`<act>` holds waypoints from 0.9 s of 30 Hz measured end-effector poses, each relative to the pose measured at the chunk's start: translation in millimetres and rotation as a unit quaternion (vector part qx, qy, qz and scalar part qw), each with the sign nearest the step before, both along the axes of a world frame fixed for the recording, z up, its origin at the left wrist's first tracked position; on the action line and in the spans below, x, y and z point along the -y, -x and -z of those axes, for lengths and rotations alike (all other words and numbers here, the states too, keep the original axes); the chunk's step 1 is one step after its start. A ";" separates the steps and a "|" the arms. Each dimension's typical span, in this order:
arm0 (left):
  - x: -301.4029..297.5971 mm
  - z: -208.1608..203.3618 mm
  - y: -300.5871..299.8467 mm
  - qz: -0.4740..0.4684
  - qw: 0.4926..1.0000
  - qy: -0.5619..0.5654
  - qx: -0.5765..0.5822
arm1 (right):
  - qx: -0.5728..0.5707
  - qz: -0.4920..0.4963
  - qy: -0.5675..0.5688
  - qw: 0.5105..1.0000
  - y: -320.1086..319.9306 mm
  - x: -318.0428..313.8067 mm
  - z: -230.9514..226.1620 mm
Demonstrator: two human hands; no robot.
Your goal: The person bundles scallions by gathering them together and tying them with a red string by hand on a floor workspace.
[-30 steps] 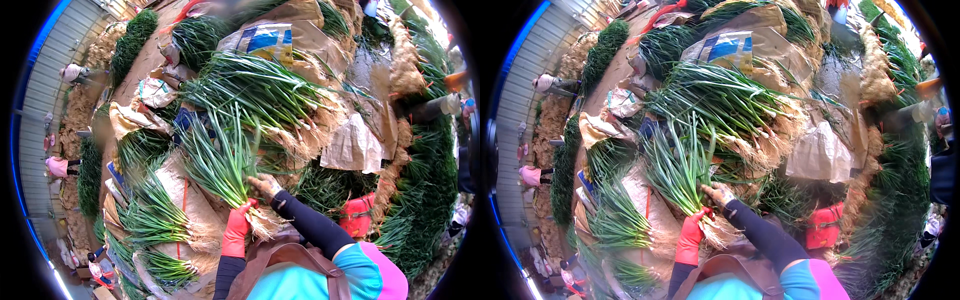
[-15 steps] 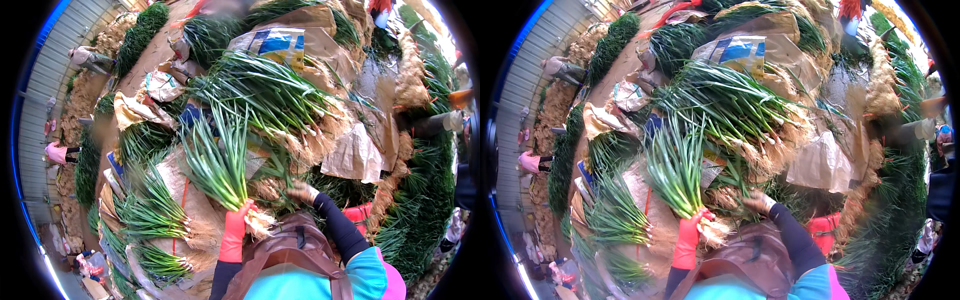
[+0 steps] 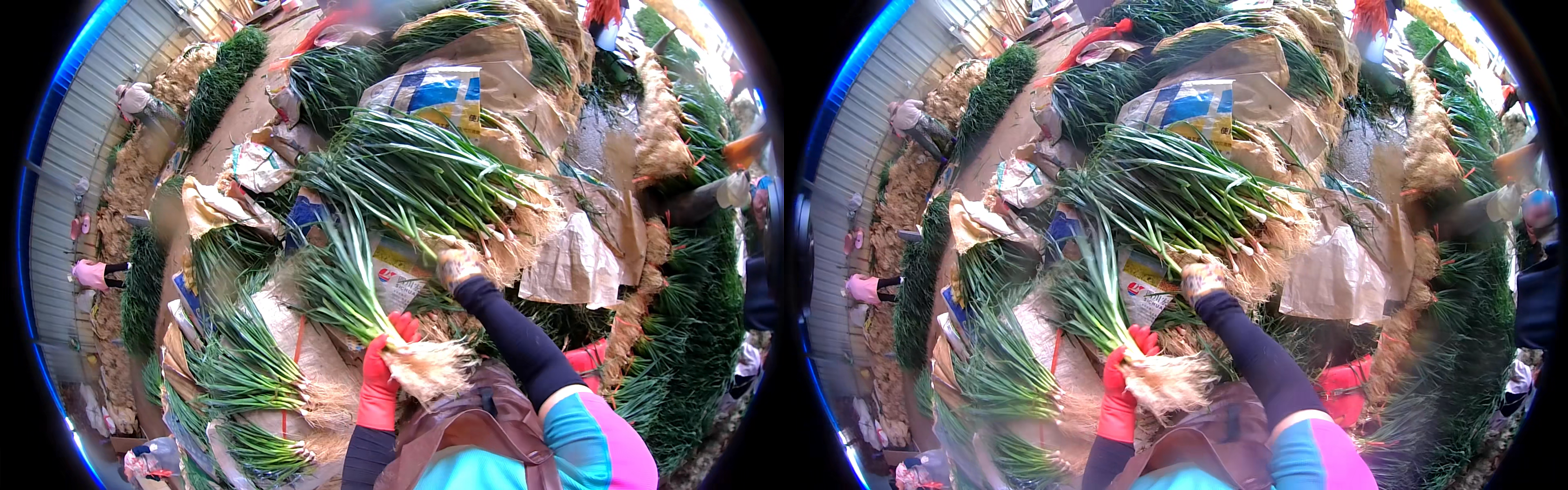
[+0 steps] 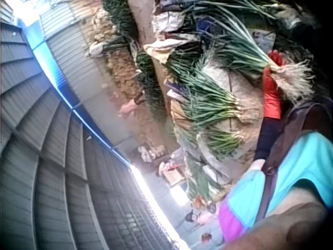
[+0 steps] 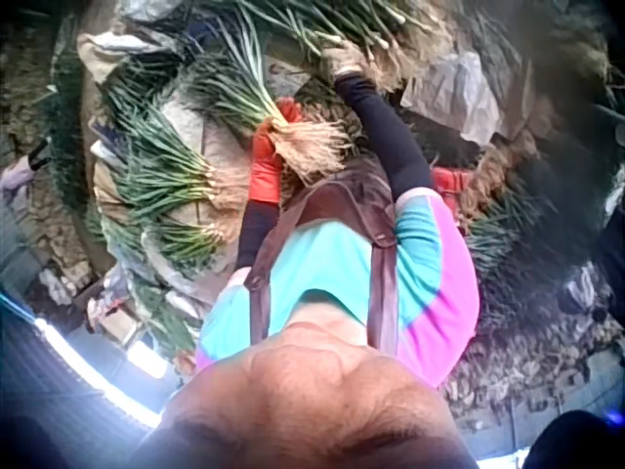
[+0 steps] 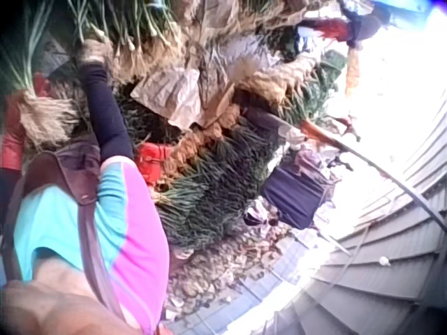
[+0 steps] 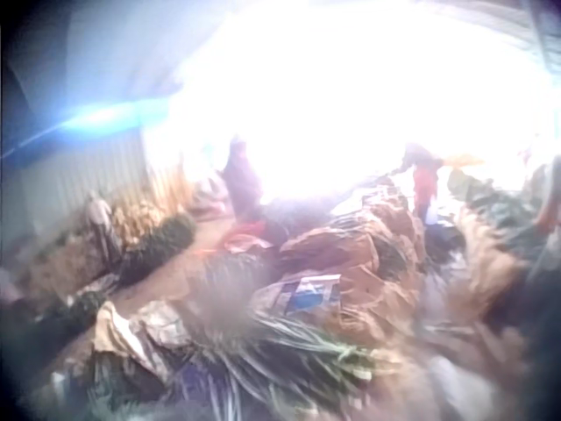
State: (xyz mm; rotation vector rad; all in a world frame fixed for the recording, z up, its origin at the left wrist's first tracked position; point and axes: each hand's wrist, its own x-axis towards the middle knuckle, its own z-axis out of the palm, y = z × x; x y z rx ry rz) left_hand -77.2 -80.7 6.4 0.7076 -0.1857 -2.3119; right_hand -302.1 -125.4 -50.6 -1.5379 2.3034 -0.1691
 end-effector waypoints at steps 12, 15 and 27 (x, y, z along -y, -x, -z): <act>5.4 28.4 18.2 0.036 0.989 -0.020 0.145 | 0.508 0.155 0.087 0.843 -42.4 -3.7 -7.3; 13.4 35.3 1.2 -0.001 0.991 -0.020 0.130 | 0.428 0.008 0.047 0.902 -50.5 -46.4 -6.5; 8.3 14.6 6.3 0.003 0.999 0.005 -0.054 | 0.505 -0.089 0.128 0.849 -56.0 -45.4 16.4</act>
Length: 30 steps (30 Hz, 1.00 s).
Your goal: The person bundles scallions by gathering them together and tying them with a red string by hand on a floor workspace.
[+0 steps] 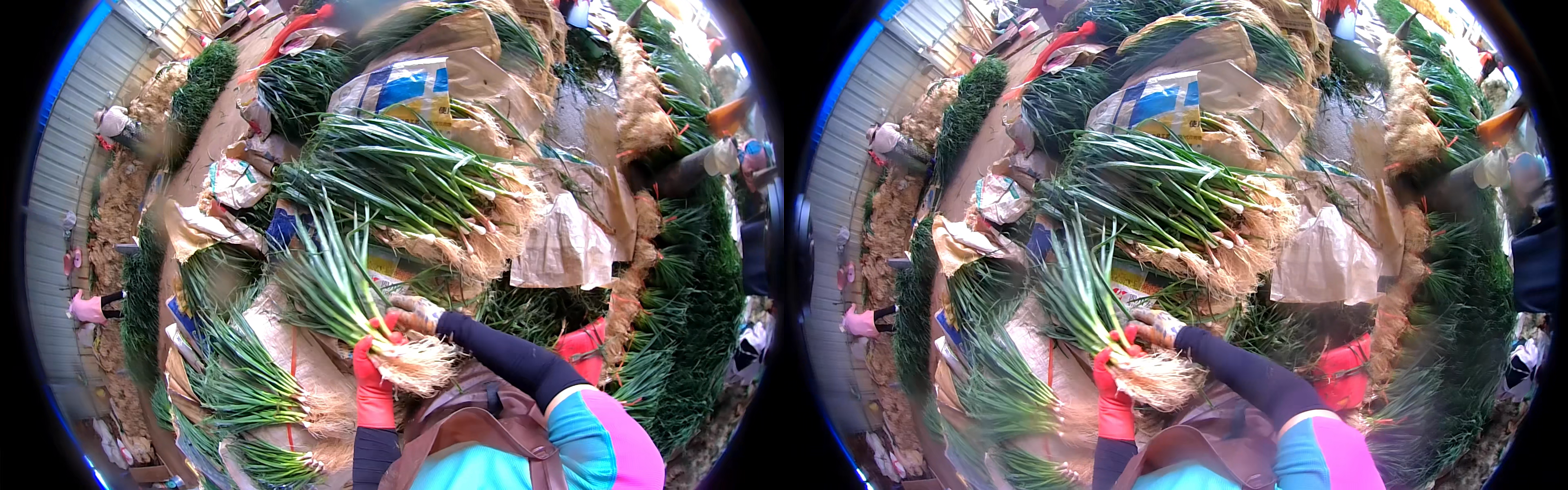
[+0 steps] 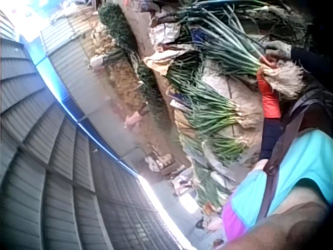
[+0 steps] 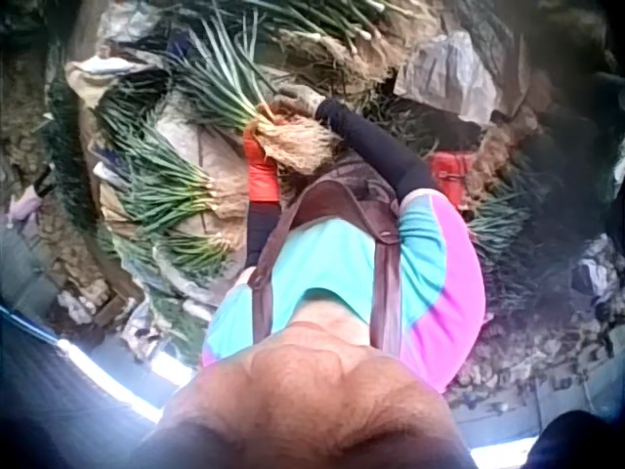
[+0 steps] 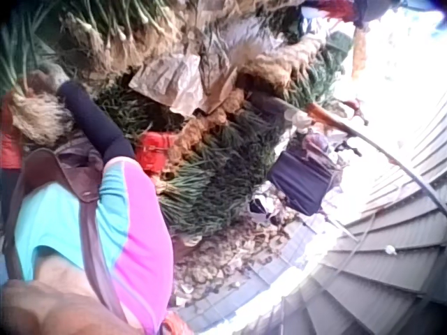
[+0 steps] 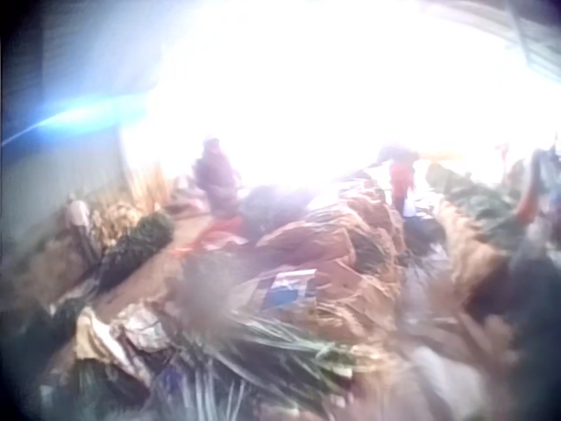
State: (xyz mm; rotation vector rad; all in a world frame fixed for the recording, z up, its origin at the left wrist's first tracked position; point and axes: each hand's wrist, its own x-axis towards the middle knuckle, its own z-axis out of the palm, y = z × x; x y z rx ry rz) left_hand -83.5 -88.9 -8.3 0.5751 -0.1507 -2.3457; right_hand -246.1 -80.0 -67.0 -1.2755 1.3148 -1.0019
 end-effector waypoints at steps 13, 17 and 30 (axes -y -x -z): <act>1.5 4.0 -6.2 -0.045 0.999 0.003 0.001 | -0.489 0.048 -0.138 0.860 80.6 70.8 -38.3; -8.9 -16.4 -28.9 -0.069 0.993 0.023 -0.093 | -0.363 -0.066 0.033 0.929 45.1 2.9 -71.2; -40.2 -31.8 -84.7 -0.227 0.962 0.140 -0.060 | -0.503 0.065 -0.114 0.854 22.1 174.3 -2.0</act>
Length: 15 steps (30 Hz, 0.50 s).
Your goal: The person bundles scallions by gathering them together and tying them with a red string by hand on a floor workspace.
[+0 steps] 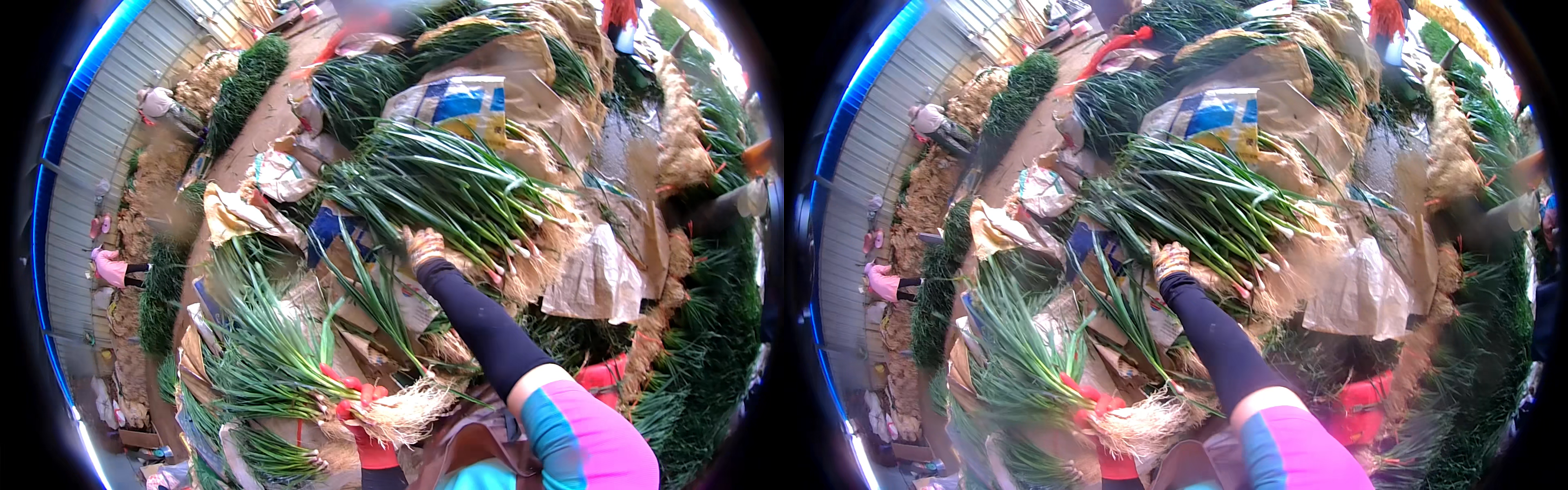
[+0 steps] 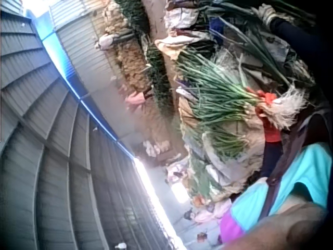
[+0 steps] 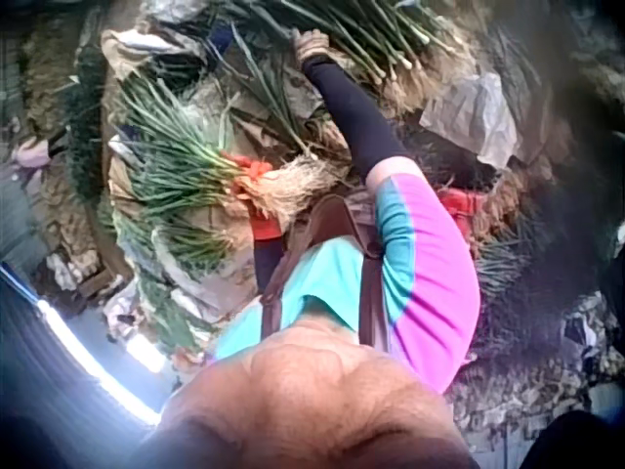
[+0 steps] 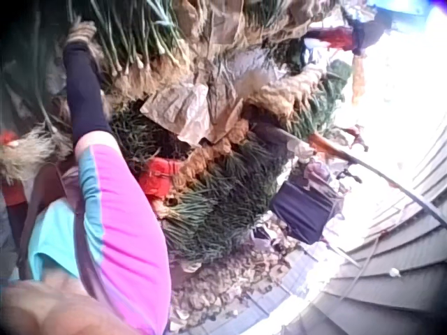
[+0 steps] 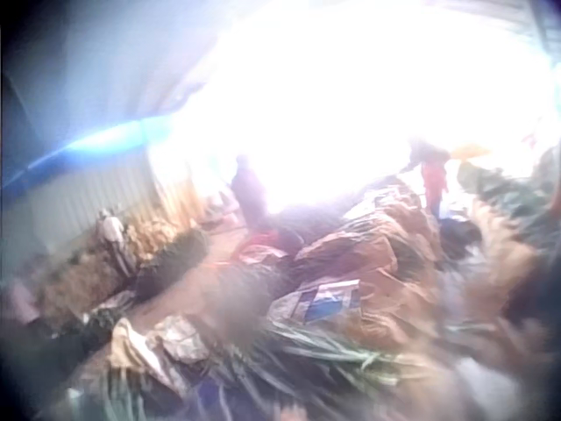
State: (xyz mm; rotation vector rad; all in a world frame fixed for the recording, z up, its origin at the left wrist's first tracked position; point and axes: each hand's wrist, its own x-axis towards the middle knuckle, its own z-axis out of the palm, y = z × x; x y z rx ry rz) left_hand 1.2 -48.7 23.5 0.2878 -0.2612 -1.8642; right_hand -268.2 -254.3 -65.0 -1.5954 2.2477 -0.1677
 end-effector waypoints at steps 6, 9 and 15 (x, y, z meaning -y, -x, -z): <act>-14.0 -2.3 -15.0 -0.029 0.999 -0.022 0.010 | 0.224 -0.066 0.085 0.969 -2.7 -39.1 -70.1; -11.6 -3.9 -6.3 -0.022 0.999 -0.042 0.003 | 0.529 -0.006 0.093 0.844 28.7 -76.7 -36.0; -9.6 -1.4 -1.5 0.038 0.994 -0.081 0.066 | 0.597 0.269 0.205 0.728 95.2 -130.2 -12.2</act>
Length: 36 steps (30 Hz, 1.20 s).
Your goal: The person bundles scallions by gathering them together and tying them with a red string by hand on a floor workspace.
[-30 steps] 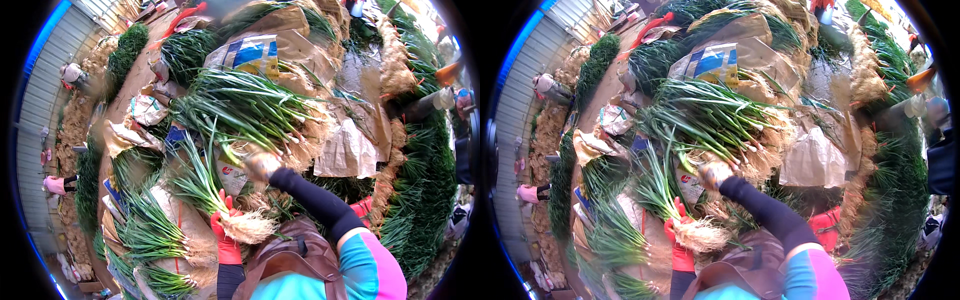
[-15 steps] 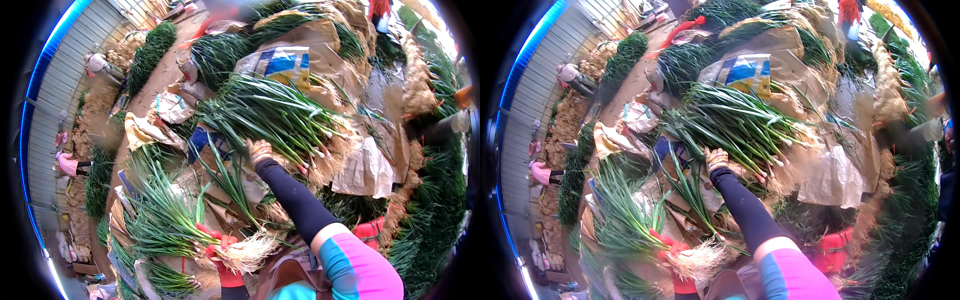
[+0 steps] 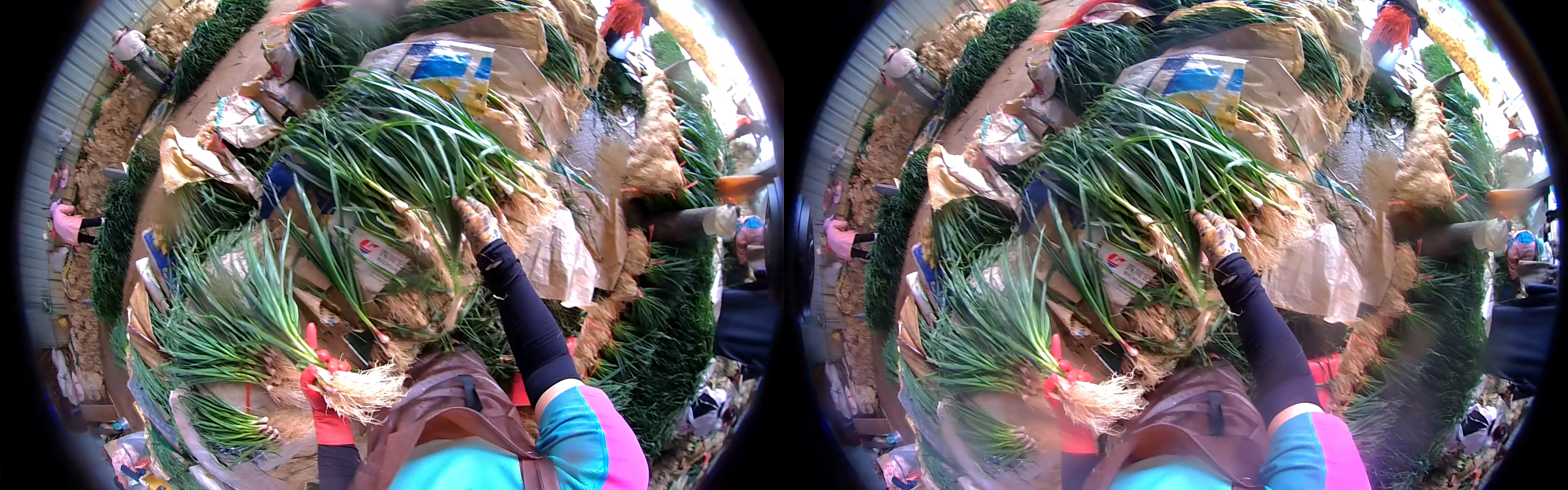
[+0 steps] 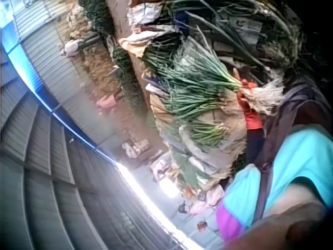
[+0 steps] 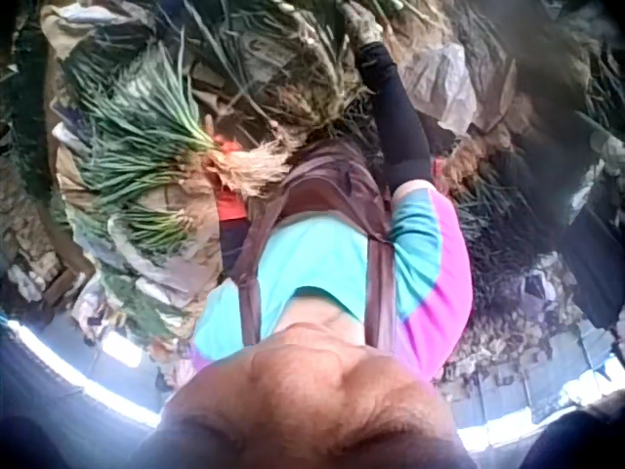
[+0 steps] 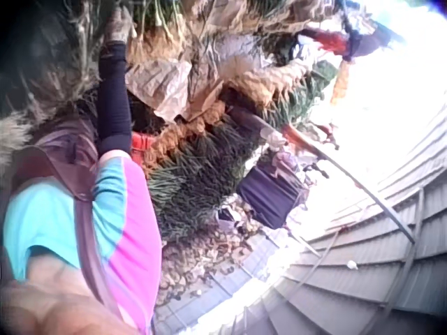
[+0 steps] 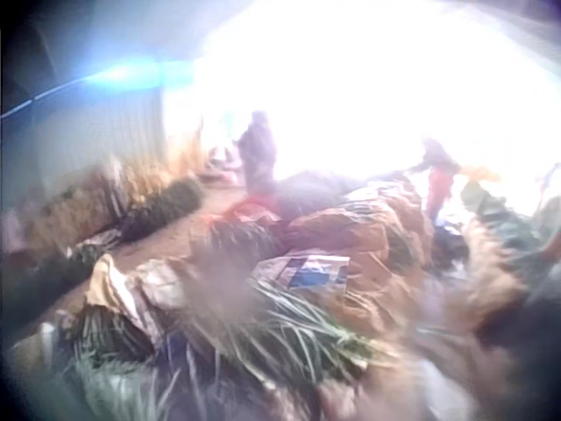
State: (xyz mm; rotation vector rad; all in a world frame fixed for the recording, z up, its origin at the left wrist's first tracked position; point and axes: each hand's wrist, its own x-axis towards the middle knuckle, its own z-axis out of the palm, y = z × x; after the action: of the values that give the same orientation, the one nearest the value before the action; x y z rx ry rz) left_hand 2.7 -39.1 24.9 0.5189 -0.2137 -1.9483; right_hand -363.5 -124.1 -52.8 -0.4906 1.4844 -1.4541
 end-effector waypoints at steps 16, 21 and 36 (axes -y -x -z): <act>-33.5 24.7 44.7 0.236 0.965 -0.101 0.050 | 0.085 -0.218 0.152 0.960 -121.2 -52.2 13.8; -36.3 45.9 28.8 0.179 0.976 -0.104 0.066 | -0.150 -0.382 0.052 0.910 -152.4 -104.2 -40.7; 7.7 36.5 48.2 0.142 0.983 -0.082 0.081 | -0.671 -0.235 -0.186 0.678 -74.5 74.2 -18.3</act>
State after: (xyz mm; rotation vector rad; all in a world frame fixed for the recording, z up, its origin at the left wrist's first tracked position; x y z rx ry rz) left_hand -45.5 -46.8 -11.7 0.7922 -0.2434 -2.2148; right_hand -288.9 -198.3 -34.5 -1.7485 2.3719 -0.1268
